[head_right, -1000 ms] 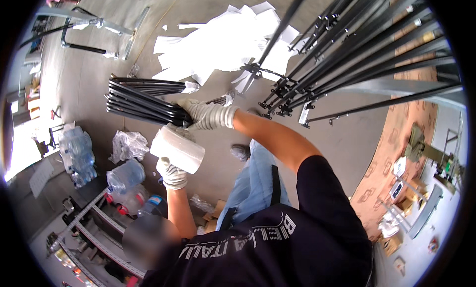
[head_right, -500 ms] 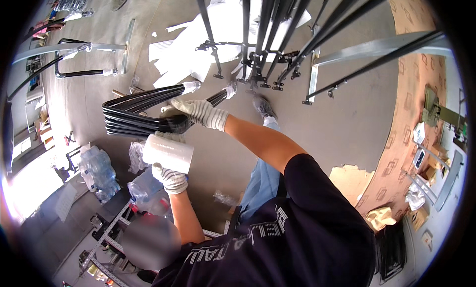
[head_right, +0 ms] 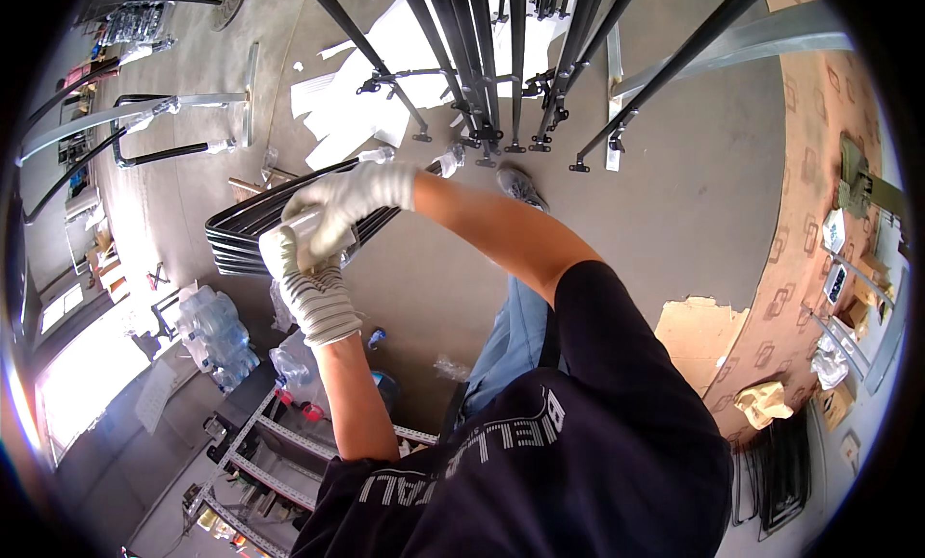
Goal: The person holds a bundle of curved black metal tubes and wraps the straight sections with a roll of clear plastic film.
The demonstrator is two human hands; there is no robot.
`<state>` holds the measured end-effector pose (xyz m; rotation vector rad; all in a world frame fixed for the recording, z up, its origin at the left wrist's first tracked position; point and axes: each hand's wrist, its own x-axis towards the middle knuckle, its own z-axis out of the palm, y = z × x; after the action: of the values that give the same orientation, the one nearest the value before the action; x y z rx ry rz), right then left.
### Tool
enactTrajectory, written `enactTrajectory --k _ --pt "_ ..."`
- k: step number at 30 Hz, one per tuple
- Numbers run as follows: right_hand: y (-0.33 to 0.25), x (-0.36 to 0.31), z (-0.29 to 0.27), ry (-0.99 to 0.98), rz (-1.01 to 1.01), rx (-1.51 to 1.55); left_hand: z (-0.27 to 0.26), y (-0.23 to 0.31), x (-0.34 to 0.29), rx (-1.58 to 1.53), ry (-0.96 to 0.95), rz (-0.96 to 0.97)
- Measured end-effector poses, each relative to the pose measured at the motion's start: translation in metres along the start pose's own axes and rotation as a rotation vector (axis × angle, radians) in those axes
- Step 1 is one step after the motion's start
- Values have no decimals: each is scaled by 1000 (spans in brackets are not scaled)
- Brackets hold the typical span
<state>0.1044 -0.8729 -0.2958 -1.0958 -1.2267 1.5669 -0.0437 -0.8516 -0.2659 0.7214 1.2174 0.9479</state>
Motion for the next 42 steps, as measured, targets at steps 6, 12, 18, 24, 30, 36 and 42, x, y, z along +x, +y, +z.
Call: enactTrajectory --k 6,12,18,24,30,36,42 --pt "-8 17 5 57 67 -563 -23 0 15 66 -130 -2" --pt "38 39 -8 136 -22 412 -99 -2 58 74 -197 -294" --pt "44 45 -9 147 -100 242 -70 -38 107 -412 -178 15" --pt "74 92 -44 67 231 743 -63 -33 90 -764 -633 -229" --pt "120 137 26 -4 200 469 -72 -15 96 -342 -296 -52" --pt "130 166 41 -301 272 218 -95 -6 125 285 186 242" --pt "131 156 70 -450 221 1032 -134 -8 146 2057 154 879"
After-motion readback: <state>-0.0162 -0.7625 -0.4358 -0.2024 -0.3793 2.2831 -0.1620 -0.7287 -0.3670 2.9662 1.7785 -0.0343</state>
